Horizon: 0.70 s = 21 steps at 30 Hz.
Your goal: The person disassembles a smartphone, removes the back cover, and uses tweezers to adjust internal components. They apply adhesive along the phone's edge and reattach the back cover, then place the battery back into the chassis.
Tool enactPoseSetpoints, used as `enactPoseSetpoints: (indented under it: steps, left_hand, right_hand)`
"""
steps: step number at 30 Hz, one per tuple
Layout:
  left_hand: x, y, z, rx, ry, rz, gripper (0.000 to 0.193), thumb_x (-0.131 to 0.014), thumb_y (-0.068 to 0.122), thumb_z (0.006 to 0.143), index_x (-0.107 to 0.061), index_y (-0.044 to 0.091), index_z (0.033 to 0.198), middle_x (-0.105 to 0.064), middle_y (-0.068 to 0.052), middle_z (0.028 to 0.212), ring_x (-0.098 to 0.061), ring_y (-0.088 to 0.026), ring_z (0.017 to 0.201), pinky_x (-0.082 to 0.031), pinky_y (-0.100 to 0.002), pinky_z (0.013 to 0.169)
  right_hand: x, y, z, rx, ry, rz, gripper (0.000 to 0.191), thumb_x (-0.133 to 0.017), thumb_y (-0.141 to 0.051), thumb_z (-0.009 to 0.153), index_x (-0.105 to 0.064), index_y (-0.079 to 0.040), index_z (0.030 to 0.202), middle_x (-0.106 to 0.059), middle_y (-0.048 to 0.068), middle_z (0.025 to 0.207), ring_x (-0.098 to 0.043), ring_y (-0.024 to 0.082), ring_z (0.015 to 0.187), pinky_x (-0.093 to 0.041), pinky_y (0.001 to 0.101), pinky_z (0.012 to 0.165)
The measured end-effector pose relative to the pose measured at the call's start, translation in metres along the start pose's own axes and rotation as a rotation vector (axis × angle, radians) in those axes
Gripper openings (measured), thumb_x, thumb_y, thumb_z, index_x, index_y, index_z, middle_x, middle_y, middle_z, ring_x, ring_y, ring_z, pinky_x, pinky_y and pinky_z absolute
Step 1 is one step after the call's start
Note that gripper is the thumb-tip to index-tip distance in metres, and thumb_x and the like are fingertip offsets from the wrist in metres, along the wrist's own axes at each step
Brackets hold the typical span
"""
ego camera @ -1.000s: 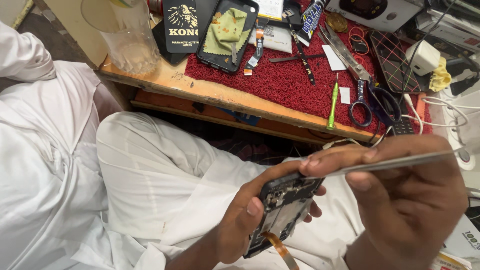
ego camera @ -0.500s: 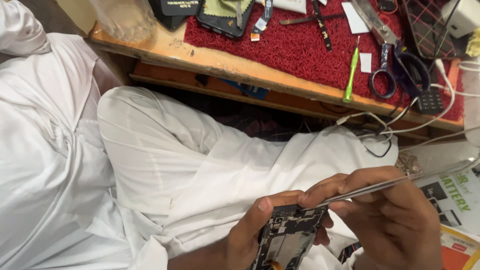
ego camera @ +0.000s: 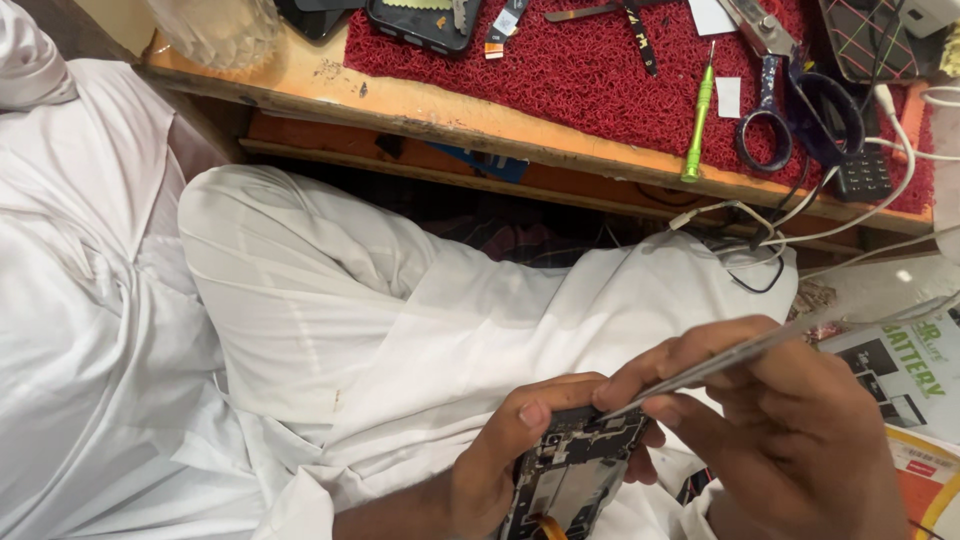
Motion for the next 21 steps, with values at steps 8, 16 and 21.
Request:
enactPoseSetpoints:
  steps: [8,16,21]
  left_hand:
    - [-0.005,0.005,-0.002,0.061,-0.005,-0.015,0.095,-0.05,0.072,0.092,-0.05,-0.009,0.142,-0.058,-0.021,0.128,-0.059,-0.028,0.12,-0.046,-0.046,0.111]
    - [-0.005,0.006,-0.001,-0.009,-0.052,0.052,0.094,-0.045,0.07,0.1,-0.049,-0.012,0.143,-0.055,-0.022,0.127,-0.058,-0.027,0.119,-0.047,-0.045,0.114]
    - [-0.005,0.008,0.0,-0.028,-0.073,0.088,0.094,-0.041,0.071,0.101,-0.047,-0.012,0.145,-0.052,-0.02,0.138,-0.058,-0.025,0.12,-0.047,-0.043,0.113]
  right_hand:
    - [-0.005,-0.003,-0.016,-0.1,0.161,-0.087,0.021,-0.059,0.014,0.087,-0.06,0.001,0.104,-0.077,0.021,0.096,-0.081,0.027,0.096,-0.065,0.0391,0.079]
    - [-0.007,-0.003,-0.018,-0.063,0.164,-0.085,0.019,-0.059,0.011,0.09,-0.058,0.001,0.106,-0.077,0.021,0.096,-0.081,0.027,0.094,-0.067,0.0374,0.074]
    - [-0.006,-0.003,-0.02,0.029,0.148,-0.017,0.018,-0.06,0.008,0.092,-0.056,-0.001,0.108,-0.076,0.022,0.096,-0.084,0.029,0.099,-0.066,0.0391,0.08]
Point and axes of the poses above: each hand's wrist, its own z-axis towards the middle knuckle, its own x-axis out of the back of the hand, y = z × x, the point moved 2 cm from there along z, towards the middle knuckle
